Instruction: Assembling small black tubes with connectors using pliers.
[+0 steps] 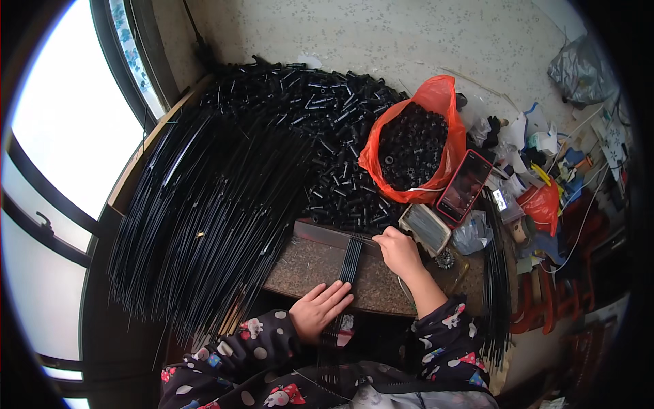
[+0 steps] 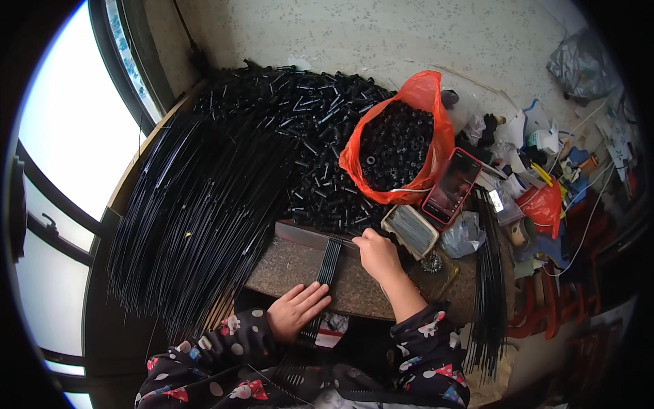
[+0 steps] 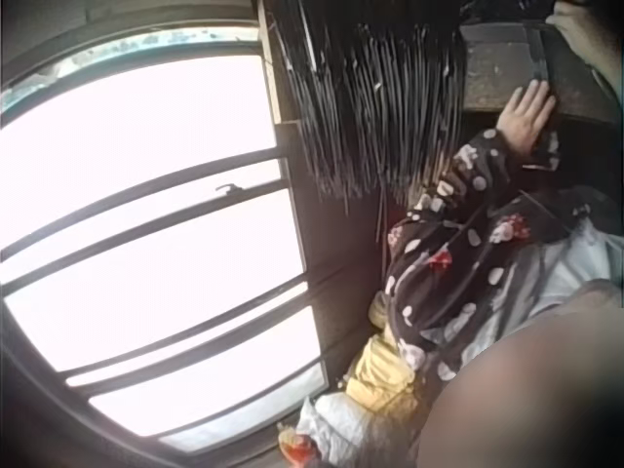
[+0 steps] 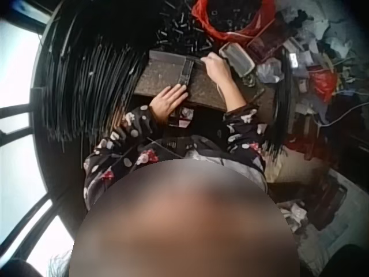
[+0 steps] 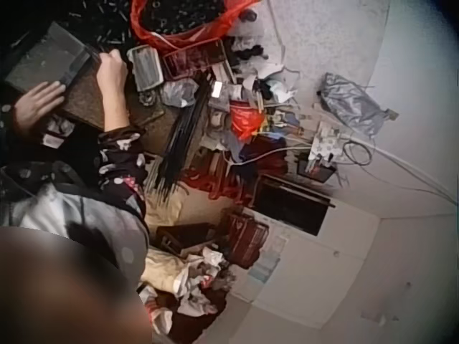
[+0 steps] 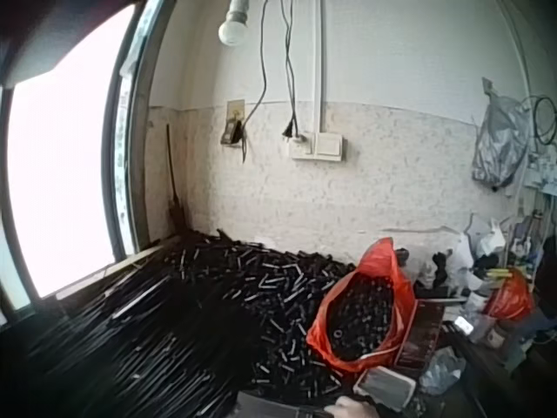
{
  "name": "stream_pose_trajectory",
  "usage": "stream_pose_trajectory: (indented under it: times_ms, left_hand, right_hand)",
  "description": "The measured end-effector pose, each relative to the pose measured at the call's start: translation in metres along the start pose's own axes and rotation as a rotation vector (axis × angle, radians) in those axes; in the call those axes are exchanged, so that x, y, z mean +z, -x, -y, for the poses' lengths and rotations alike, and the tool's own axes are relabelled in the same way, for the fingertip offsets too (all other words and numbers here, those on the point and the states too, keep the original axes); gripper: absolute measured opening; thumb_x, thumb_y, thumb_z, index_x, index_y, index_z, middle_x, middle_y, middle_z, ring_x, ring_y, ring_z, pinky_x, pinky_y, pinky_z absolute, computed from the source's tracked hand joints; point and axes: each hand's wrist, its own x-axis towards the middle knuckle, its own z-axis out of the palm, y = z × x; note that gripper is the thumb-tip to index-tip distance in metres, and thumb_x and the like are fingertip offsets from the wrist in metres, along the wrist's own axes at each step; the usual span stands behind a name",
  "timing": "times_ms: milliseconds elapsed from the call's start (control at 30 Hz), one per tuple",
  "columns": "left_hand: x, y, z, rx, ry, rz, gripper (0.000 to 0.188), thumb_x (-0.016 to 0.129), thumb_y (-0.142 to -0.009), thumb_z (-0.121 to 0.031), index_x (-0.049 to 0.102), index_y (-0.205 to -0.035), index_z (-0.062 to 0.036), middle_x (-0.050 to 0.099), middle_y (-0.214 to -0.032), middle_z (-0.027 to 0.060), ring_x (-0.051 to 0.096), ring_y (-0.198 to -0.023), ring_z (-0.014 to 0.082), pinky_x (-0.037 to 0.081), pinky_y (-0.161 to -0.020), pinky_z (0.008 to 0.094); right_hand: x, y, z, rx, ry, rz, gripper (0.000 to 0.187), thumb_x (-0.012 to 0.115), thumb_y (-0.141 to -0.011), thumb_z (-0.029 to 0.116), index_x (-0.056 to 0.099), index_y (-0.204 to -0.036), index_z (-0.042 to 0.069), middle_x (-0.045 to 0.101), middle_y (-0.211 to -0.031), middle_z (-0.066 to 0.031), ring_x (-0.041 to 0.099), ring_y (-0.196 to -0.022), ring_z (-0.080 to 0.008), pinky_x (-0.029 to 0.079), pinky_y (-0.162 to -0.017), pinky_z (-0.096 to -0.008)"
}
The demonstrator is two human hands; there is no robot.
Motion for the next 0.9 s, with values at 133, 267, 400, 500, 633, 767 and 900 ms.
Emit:
stream_pose_trajectory:
  times_ms: [133,267,400,500,633,767,900]
  left_hand:
    - [0.003,-0.001,0.002,0.007,-0.019,0.01,0.084,0.06,-0.063,-0.029,0.026,-0.136,-0.0017,0.024,-0.142,0.0172,0.026,-0.131,0.0293,0.023,-0.104,0.0419]
    - [0.004,0.001,0.003,0.012,0.002,-0.004,0.085,0.06,-0.063,-0.031,0.025,-0.136,-0.0016,0.023,-0.142,0.0173,0.026,-0.131,0.0294,0.022,-0.104,0.0418]
    - [0.002,0.0,0.001,0.012,0.017,-0.006,0.087,0.061,-0.063,-0.033,0.025,-0.136,-0.0014,0.023,-0.142,0.0174,0.025,-0.131,0.0296,0.022,-0.104,0.0415]
    - [0.003,0.002,0.003,0.012,0.006,-0.011,0.088,0.061,-0.063,-0.035,0.025,-0.136,-0.0011,0.024,-0.142,0.0173,0.026,-0.131,0.0298,0.023,-0.104,0.0414]
    - [0.003,0.002,0.004,0.036,0.036,-0.044,0.088,0.061,-0.063,-0.034,0.025,-0.136,-0.0008,0.024,-0.142,0.0175,0.027,-0.13,0.0299,0.024,-0.104,0.0413]
    - [0.003,0.003,0.005,0.03,-0.002,-0.031,0.088,0.061,-0.062,-0.034,0.025,-0.136,-0.0007,0.024,-0.142,0.0176,0.026,-0.131,0.03,0.024,-0.104,0.0414]
    - [0.008,0.005,0.005,0.033,-0.042,-0.036,0.09,0.062,-0.062,-0.04,0.026,-0.135,-0.0005,0.025,-0.142,0.0176,0.027,-0.13,0.0304,0.025,-0.103,0.0421]
  right_hand:
    - [-0.003,-0.001,0.006,0.075,0.033,0.003,0.012,0.055,-0.078,0.005,0.065,-0.085,0.007,0.057,-0.079,-0.0103,0.058,-0.073,-0.0322,0.047,-0.063,-0.039]
    - [0.004,-0.01,0.008,0.048,0.034,0.046,0.012,0.055,-0.079,0.006,0.064,-0.086,0.007,0.057,-0.08,-0.0104,0.058,-0.073,-0.0333,0.047,-0.063,-0.0399]
    - [0.002,-0.015,0.003,-0.089,0.13,0.03,0.008,0.056,-0.074,0.008,0.06,-0.081,0.007,0.055,-0.078,-0.0081,0.056,-0.077,-0.0291,0.046,-0.065,-0.0393]
    - [-0.021,-0.01,-0.007,-0.336,0.323,-0.074,0.01,0.06,-0.072,0.014,0.059,-0.078,0.007,0.052,-0.075,-0.0029,0.051,-0.08,-0.0215,0.04,-0.068,-0.0339]
    - [-0.026,0.009,-0.021,-0.473,0.333,-0.077,0.017,0.057,-0.069,0.007,0.063,-0.085,0.007,0.052,-0.075,-0.0031,0.052,-0.077,-0.0216,0.039,-0.068,-0.0333]
    - [-0.013,0.001,-0.017,-0.349,0.285,-0.064,0.018,0.055,-0.071,0.005,0.064,-0.087,0.008,0.051,-0.076,-0.0054,0.054,-0.072,-0.0233,0.044,-0.063,-0.0347]
    - [-0.006,-0.011,-0.009,-0.305,0.118,-0.007,0.016,0.055,-0.075,0.006,0.064,-0.087,0.009,0.052,-0.075,-0.0055,0.056,-0.073,-0.0234,0.046,-0.062,-0.0347]
